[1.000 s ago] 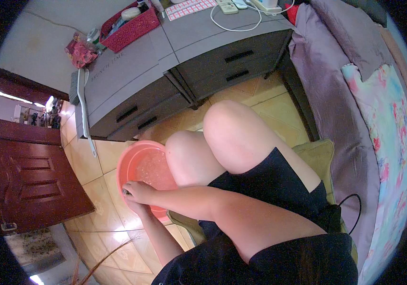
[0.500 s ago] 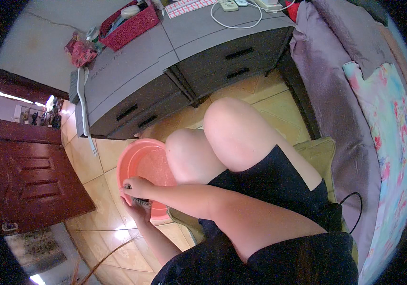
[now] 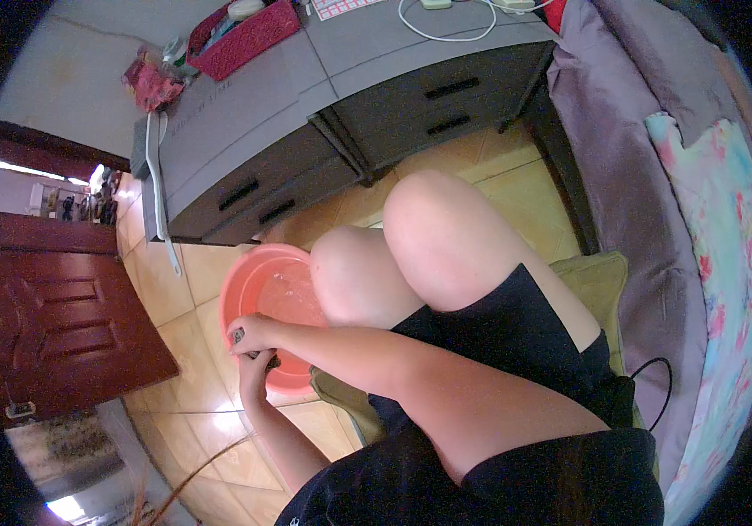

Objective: Cleaning a desk surface with a wet cloth.

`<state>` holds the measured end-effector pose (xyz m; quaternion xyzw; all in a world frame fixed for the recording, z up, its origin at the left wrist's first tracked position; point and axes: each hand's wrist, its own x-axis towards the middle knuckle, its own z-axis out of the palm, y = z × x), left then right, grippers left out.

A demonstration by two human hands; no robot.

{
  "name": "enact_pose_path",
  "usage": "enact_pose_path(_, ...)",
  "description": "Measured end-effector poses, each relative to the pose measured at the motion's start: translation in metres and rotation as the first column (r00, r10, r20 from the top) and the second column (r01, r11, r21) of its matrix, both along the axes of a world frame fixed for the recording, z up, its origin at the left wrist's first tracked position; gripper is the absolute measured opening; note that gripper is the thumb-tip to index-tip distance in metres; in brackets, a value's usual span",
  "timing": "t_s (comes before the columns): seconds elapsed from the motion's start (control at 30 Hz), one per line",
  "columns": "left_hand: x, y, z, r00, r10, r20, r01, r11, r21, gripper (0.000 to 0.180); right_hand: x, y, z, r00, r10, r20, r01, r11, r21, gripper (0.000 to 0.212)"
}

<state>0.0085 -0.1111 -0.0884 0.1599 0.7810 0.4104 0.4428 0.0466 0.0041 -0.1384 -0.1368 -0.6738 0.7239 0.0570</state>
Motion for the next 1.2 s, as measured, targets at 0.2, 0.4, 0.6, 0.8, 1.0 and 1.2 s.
enact_pose_path(0.2,0.015,0.021,-0.010,0.988,0.095,-0.125,-0.086,0.994,0.072,0.040,-0.003,0.009,-0.002,0.993,-0.094,-0.069,0.095,0.995,0.009,0.042)
enact_pose_path(0.4,0.024,0.029,-0.025,0.966,0.228,-0.122,-0.218,0.972,0.087,0.034,0.003,0.017,0.009,0.994,-0.101,0.030,0.097,0.989,0.114,0.034)
enact_pose_path(0.6,0.029,0.034,-0.025,0.922,0.377,-0.093,-0.378,0.926,0.005,0.027,0.000,0.017,0.010,0.994,-0.108,0.020,0.110,0.990,-0.088,0.037)
enact_pose_path(0.8,0.034,0.042,-0.022,0.924,0.363,-0.124,-0.363,0.931,0.018,0.029,0.000,0.020,0.009,0.977,-0.212,0.015,0.212,0.972,-0.099,0.033)
enact_pose_path(1.0,0.020,0.040,-0.028,0.952,0.299,-0.070,-0.302,0.952,-0.045,0.036,-0.002,0.020,0.005,0.984,-0.169,0.048,0.171,0.984,-0.043,0.029)
enact_pose_path(1.2,-0.015,0.010,-0.083,0.794,0.119,-0.596,0.018,0.976,0.219,0.048,-0.010,0.004,0.001,0.939,-0.230,-0.255,0.277,0.945,0.171,0.031)
